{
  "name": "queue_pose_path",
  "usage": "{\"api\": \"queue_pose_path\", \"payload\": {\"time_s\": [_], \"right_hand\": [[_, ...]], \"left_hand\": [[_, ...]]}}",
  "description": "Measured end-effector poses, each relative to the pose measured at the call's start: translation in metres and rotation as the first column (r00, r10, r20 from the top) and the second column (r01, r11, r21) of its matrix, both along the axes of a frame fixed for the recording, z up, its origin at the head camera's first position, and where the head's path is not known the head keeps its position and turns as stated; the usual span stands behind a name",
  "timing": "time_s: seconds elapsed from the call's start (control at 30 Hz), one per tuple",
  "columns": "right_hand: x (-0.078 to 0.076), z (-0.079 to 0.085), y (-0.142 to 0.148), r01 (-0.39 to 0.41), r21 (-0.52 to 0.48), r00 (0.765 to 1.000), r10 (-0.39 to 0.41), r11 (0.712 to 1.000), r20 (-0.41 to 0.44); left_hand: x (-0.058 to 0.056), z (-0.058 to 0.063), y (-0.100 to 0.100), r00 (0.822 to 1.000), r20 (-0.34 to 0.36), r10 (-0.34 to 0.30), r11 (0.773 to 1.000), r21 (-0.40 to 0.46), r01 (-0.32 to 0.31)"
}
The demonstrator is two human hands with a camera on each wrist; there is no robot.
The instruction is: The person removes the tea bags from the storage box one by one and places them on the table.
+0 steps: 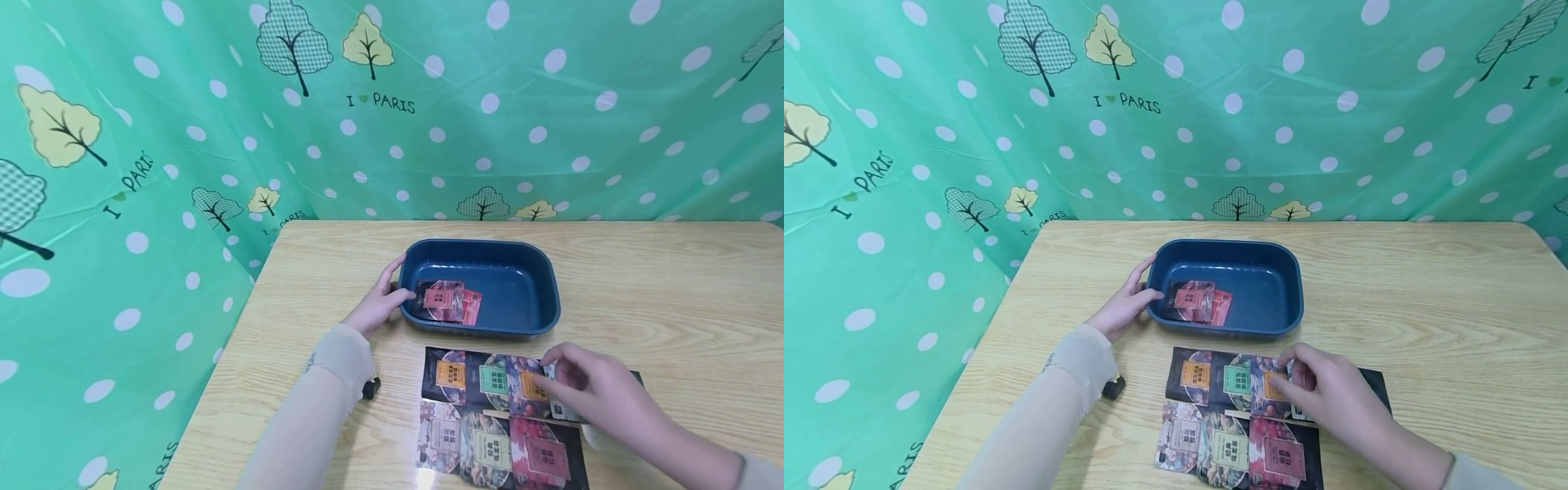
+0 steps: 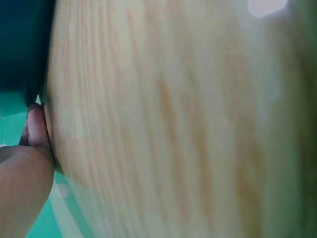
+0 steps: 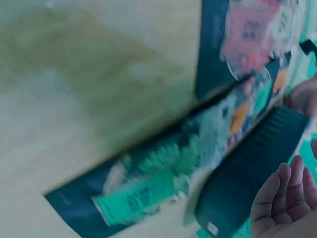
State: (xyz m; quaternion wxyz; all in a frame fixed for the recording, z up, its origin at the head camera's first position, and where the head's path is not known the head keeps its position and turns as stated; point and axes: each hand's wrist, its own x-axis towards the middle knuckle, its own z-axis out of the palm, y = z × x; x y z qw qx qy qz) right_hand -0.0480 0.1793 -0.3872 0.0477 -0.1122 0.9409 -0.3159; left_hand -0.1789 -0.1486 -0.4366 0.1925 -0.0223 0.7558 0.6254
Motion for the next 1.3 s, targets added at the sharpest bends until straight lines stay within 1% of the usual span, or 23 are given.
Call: {"api": "queue_pose_path", "payload": {"time_s": [0.1, 0.27, 0.47, 0.67, 0.8, 1.0, 1.3], "right_hand": [[-0.009, 0.008, -0.001, -0.008, -0.025, 0.999, 0.007, 1.0, -0.045], [-0.022, 0.02, -0.004, -0.015, -0.054, 0.998, 0.012, 0.998, -0.063], [-0.032, 0.03, -0.009, -0.002, -0.058, 0.999, -0.001, 0.998, -0.054], [-0.044, 0.036, -0.018, -0.014, -0.043, 0.998, 0.011, 0.999, -0.058], [-0.053, 0.038, -0.025, -0.019, -0.053, 0.999, 0.017, 0.998, -0.05], [-0.066, 0.035, -0.034, -0.006, -0.057, 1.0, 0.005, 0.998, -0.03], [-0.081, 0.017, -0.047, 0.017, -0.036, 1.0, -0.018, 0.999, -0.02]], "left_hand": [[0.0, 0.0, 0.0, 1.0, 0.002, 0.002, 1.0, 0.002, -0.002], [0.0, 0.0, 0.001, 1.0, 0.005, 0.005, 1.0, 0.008, -0.005], [0.0, 0.001, 0.0, 1.0, 0.014, 0.005, 1.0, 0.006, -0.005], [0.0, 0.002, 0.0, 1.0, 0.018, 0.003, 1.0, -0.001, -0.003], [-0.001, 0.001, 0.0, 1.0, 0.023, 0.001, 1.0, 0.0, -0.001], [0.0, 0.001, -0.001, 0.999, 0.037, 0.006, 1.0, 0.007, -0.006], [-0.001, 0.0, -0.001, 0.999, 0.033, -0.004, 1.0, 0.017, 0.003]]}}
